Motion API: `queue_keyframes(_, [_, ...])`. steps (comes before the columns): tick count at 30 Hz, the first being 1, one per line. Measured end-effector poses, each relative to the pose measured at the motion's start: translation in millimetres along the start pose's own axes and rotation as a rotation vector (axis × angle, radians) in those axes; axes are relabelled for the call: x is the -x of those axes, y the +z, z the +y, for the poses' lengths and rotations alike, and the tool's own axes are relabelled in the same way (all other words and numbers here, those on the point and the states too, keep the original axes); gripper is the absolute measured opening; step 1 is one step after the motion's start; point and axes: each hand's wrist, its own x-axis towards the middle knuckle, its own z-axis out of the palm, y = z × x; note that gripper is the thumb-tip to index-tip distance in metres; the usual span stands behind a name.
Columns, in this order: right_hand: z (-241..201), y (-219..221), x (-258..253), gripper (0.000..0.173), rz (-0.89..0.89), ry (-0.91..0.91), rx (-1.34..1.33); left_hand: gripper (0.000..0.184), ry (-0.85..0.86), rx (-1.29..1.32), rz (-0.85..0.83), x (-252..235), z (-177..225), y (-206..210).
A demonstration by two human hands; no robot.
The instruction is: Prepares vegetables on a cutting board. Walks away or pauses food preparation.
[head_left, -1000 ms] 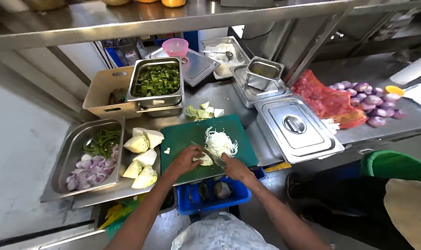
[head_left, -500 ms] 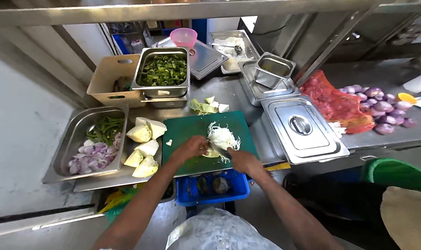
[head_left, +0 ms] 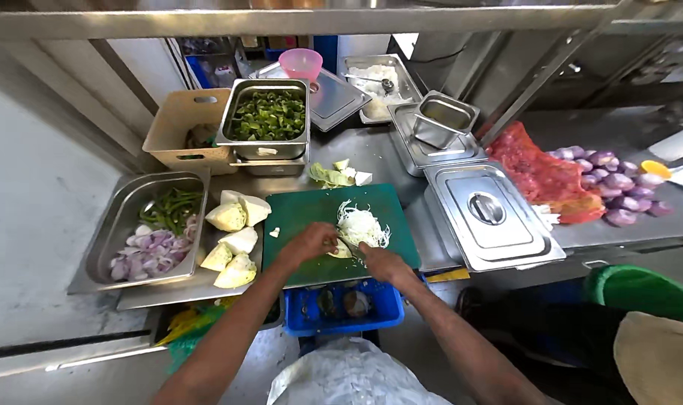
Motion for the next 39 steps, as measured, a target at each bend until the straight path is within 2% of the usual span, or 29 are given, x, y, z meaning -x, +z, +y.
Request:
queue_keyframes(4, [13, -37, 42, 0.036, 0.03, 0.001, 0.101, 0.017, 0.013, 0.001, 0.015, 1, -3, 3])
queue_keyframes(6, [7, -25, 35, 0.039, 0.029, 0.02, 0.085, 0.016, 0.016, -0.004, 0.017, 2, -3, 4])
queue_keyframes(9, [-3, 5, -5, 0.043, -0.04, -0.009, 0.001, 0.017, 0.005, -0.009, 0.01, 2, -2, 3])
queue_keyframes(11, [0, -7, -1, 0.042, -0.035, -0.028, 0.041, 0.019, -0.015, -0.004, -0.001, 3, -2, 0])
queue_keyframes(15, [18, -44, 38, 0.034, -0.001, -0.023, 0.117, 0.018, 0.019, 0.0, 0.031, 2, -6, 5])
queue_keyframes(20, [1, 12, -13, 0.043, -0.062, -0.026, -0.002, 0.02, 0.014, -0.034, 0.093, 6, -7, 10])
queue_keyframes(23, [-3, 15, -12, 0.043, -0.065, -0.036, -0.01, 0.021, -0.012, -0.026, 0.143, 12, -7, 11])
queue_keyframes(26, [-3, 9, -9, 0.043, -0.058, -0.023, 0.001, 0.022, 0.02, -0.092, 0.107, 7, -9, 9])
queue_keyframes(32, [1, -40, 38, 0.037, 0.052, 0.01, 0.139, 0.019, 0.023, -0.028, 0.02, 4, -4, 0])
queue_keyframes(34, [-4, -31, 30, 0.038, 0.036, 0.018, 0.135, 0.02, 0.004, -0.018, 0.021, 6, -3, 0])
queue_keyframes(37, [-9, 3, -12, 0.046, -0.026, -0.02, 0.032, 0.019, -0.006, 0.003, 0.039, 5, -6, 2])
queue_keyframes(39, [-7, -4, -9, 0.045, -0.005, -0.031, 0.056, 0.019, -0.024, 0.011, 0.034, 5, -4, -1])
